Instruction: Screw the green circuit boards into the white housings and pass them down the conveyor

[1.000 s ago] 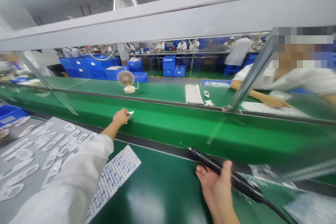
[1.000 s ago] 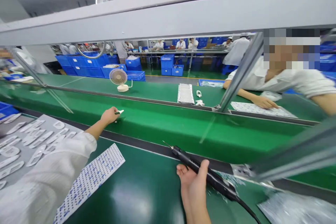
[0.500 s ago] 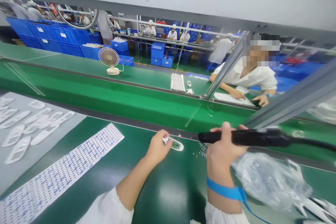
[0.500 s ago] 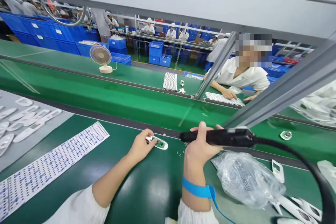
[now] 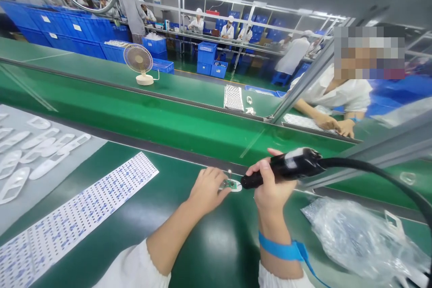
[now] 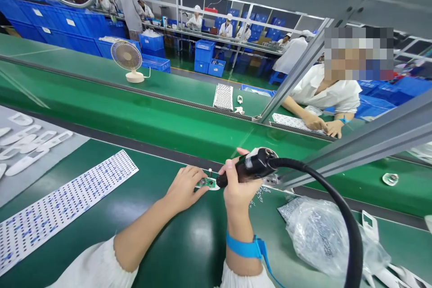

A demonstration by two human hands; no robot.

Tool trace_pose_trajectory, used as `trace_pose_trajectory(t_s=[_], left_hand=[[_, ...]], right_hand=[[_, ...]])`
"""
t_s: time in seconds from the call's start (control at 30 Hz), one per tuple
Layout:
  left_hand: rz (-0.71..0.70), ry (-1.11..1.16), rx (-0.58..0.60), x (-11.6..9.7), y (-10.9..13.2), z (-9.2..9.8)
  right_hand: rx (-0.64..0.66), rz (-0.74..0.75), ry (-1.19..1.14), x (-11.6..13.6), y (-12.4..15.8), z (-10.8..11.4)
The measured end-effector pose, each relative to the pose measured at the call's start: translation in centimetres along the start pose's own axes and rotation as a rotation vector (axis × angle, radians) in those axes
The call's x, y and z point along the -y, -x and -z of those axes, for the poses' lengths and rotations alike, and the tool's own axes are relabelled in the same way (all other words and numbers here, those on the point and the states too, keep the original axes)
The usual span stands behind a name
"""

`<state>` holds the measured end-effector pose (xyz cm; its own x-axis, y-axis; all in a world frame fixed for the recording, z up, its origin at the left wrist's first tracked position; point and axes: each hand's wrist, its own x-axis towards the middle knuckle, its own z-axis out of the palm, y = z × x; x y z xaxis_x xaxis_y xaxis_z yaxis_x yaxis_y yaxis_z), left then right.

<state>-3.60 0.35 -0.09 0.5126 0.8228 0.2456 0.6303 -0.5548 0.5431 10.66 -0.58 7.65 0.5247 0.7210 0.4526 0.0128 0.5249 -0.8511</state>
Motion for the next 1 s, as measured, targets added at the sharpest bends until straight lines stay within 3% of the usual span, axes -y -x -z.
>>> trace_pose_trajectory(t_s=[0.7,1.0], left_hand=[[-0.031,-0.011,0.043,0.0,0.0,0.0],[-0.012,-0.002,0.093,0.1,-0.1,0.0]], right_hand=[[0.055,-0.041,0.047,-0.9,0.2,0.1],[0.138,-0.151,0.023,-1.1,0.0,0.1]])
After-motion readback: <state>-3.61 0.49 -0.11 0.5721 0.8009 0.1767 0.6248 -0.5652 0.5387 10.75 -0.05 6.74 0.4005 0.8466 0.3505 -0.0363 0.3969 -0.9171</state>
